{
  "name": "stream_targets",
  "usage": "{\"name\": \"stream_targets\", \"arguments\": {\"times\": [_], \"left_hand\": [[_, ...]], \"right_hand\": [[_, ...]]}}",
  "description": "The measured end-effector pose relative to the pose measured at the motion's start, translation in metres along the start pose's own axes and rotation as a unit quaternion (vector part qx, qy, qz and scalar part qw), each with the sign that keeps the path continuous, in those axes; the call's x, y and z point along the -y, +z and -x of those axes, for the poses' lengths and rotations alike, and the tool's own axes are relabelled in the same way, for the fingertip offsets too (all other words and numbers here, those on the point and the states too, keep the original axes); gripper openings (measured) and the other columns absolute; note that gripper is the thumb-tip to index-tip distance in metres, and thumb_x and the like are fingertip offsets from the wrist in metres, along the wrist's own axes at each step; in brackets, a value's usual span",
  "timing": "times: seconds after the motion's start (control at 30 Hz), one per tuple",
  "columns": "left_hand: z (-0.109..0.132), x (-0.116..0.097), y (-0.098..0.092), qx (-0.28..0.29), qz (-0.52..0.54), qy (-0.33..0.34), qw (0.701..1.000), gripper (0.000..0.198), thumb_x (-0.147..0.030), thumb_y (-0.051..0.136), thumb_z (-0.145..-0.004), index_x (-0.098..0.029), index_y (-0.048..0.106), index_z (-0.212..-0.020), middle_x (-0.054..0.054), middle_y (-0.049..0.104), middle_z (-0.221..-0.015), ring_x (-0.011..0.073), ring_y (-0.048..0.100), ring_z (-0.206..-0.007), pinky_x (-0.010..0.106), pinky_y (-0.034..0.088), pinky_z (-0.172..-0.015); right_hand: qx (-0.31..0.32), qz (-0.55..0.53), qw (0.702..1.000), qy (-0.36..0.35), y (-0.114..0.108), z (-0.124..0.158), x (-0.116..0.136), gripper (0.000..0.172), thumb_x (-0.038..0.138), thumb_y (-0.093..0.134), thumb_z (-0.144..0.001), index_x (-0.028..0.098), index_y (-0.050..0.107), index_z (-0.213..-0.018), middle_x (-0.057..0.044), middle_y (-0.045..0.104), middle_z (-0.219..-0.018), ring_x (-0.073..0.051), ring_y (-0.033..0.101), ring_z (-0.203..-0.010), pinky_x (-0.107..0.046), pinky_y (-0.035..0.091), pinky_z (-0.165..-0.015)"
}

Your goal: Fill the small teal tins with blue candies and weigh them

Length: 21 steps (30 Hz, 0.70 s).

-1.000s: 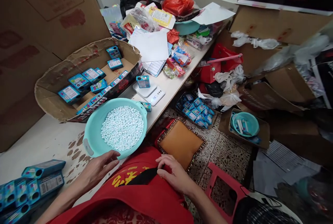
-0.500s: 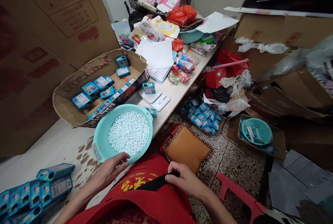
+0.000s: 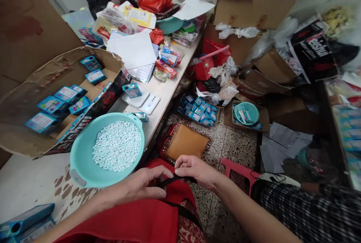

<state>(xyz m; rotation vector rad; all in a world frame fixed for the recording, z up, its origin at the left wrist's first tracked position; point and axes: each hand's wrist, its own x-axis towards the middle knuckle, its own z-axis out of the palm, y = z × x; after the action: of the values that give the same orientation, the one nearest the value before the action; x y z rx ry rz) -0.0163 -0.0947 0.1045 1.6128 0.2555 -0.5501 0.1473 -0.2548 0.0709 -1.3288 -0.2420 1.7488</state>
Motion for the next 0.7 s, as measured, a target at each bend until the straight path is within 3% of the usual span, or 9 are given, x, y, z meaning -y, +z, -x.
{"name": "stream_targets", "arguments": {"times": [0.1, 0.27, 0.43, 0.57, 0.7], "left_hand": [[-0.010, 0.001, 0.006, -0.005, -0.027, -0.008, 1.000, 0.036, -0.030, 0.056, -0.080, -0.022, 0.057, -0.115, -0.003, 0.061, -0.080, 0.0127, 0.050, -0.070, 0.023, 0.039, -0.066], [-0.010, 0.001, -0.003, -0.004, -0.069, -0.003, 0.998, 0.027, -0.029, 0.044, -0.088, -0.024, 0.061, -0.108, 0.000, 0.065, -0.101, 0.0158, 0.056, -0.091, 0.025, 0.041, -0.082], [-0.022, 0.000, 0.000, -0.012, -0.177, 0.021, 0.984, 0.021, -0.029, 0.045, -0.086, -0.022, 0.063, -0.093, 0.001, 0.064, -0.089, 0.0163, 0.058, -0.082, 0.025, 0.040, -0.076], [-0.024, -0.003, -0.003, -0.081, -0.046, -0.011, 0.996, 0.021, -0.034, 0.048, -0.086, -0.020, 0.062, -0.094, 0.001, 0.066, -0.093, 0.0172, 0.058, -0.088, 0.026, 0.042, -0.081], [-0.022, -0.010, -0.009, -0.120, 0.038, -0.047, 0.991, 0.030, -0.042, 0.052, -0.085, -0.019, 0.061, -0.102, 0.001, 0.066, -0.096, 0.0169, 0.058, -0.088, 0.024, 0.043, -0.078]], "right_hand": [[0.027, -0.001, 0.999, 0.044, -0.007, 0.013, -0.007, 0.039, 0.037, 0.083, -0.060, 0.014, 0.059, -0.080, 0.004, 0.061, -0.061, -0.006, 0.051, -0.048, -0.017, 0.038, -0.049], [0.121, -0.027, 0.981, 0.150, -0.022, 0.034, -0.029, 0.043, 0.040, 0.084, -0.056, 0.013, 0.063, -0.083, 0.000, 0.067, -0.070, -0.008, 0.058, -0.052, -0.019, 0.047, -0.050], [0.094, 0.005, 0.987, 0.133, -0.022, 0.037, -0.034, 0.053, 0.043, 0.087, -0.046, 0.015, 0.065, -0.086, 0.003, 0.064, -0.072, -0.007, 0.059, -0.061, -0.020, 0.050, -0.061], [0.078, 0.063, 0.987, 0.123, -0.018, 0.038, -0.027, 0.057, 0.042, 0.088, -0.042, 0.015, 0.063, -0.085, 0.004, 0.063, -0.073, -0.008, 0.057, -0.066, -0.020, 0.047, -0.064], [0.077, 0.154, 0.977, 0.128, -0.015, 0.040, -0.020, 0.052, 0.032, 0.089, -0.037, 0.015, 0.061, -0.077, 0.007, 0.058, -0.064, -0.008, 0.052, -0.059, -0.018, 0.041, -0.056]]}}
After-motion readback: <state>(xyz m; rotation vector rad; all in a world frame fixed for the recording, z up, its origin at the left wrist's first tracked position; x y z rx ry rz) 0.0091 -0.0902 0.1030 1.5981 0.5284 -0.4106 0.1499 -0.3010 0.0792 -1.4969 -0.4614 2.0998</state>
